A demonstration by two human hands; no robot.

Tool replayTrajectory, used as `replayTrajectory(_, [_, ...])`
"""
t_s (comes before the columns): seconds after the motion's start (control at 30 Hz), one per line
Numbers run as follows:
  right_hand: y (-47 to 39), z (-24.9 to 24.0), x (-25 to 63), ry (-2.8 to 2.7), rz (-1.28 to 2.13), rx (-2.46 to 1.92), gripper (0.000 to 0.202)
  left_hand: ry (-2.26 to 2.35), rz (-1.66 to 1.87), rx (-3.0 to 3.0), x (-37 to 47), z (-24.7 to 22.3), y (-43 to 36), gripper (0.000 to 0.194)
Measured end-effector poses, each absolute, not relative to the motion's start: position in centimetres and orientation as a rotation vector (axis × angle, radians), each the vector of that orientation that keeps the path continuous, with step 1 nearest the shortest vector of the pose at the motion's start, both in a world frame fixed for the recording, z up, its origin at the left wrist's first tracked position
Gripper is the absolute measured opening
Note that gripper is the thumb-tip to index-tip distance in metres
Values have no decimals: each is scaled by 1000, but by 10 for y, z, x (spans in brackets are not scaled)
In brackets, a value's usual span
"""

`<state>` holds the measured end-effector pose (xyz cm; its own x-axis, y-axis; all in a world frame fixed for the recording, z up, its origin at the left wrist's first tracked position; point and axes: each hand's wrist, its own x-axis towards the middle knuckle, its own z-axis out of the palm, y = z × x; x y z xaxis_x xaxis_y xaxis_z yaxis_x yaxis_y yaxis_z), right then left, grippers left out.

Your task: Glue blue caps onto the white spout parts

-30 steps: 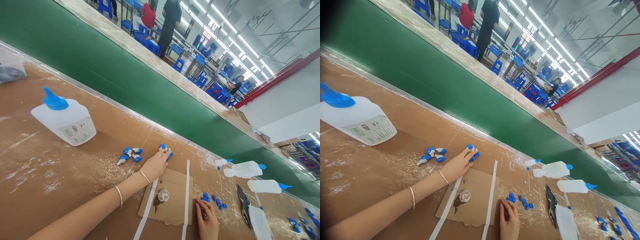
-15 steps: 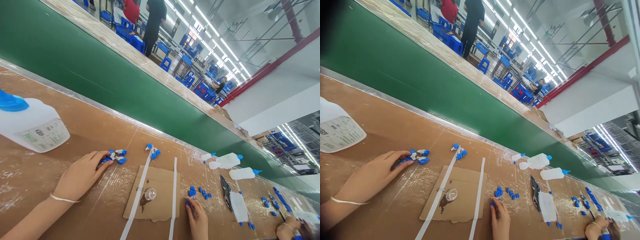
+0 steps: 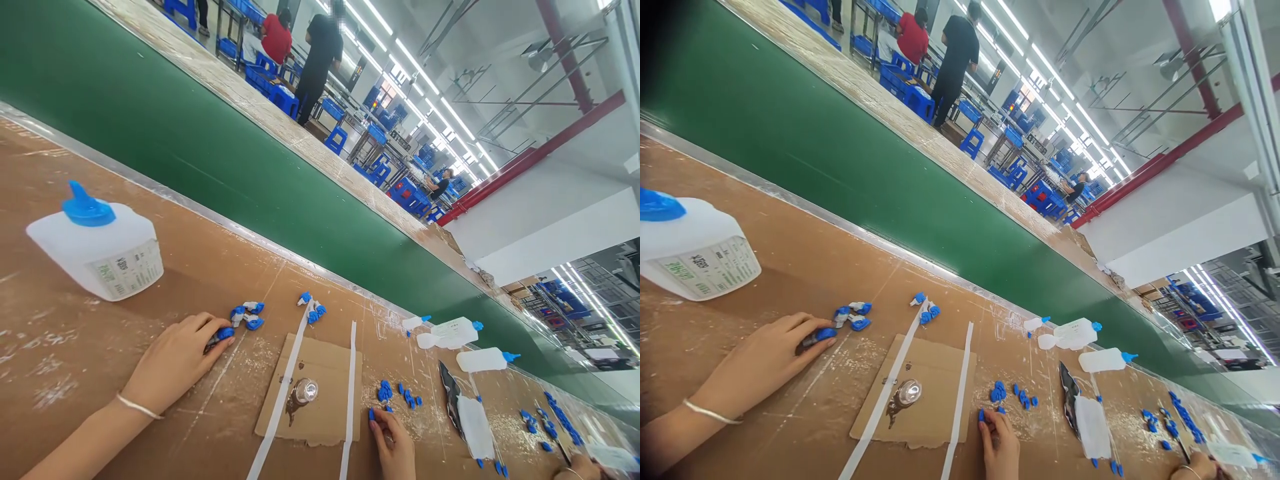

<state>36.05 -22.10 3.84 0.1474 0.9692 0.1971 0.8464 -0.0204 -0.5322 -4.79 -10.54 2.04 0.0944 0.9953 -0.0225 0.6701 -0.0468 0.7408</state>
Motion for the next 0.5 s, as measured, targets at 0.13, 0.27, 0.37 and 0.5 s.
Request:
replayTrajectory(0.13, [-218,41,355,-1764,342,-1880,33,1525,893,1430,-47,27,-110,46])
replayTrajectory(0.27, [-206,58,302,-1754,349,-1795,26,1272,901,931,-38,39,-122,60])
replayTrajectory(0.37, [-191,72,251,-1838,396,-1781,29,1130,833,888,-29,41,-132,60])
replayTrajectory(0.5, [-173,77,227,-2066,411,-1756,31,913,857,817,-26,32,-141,73])
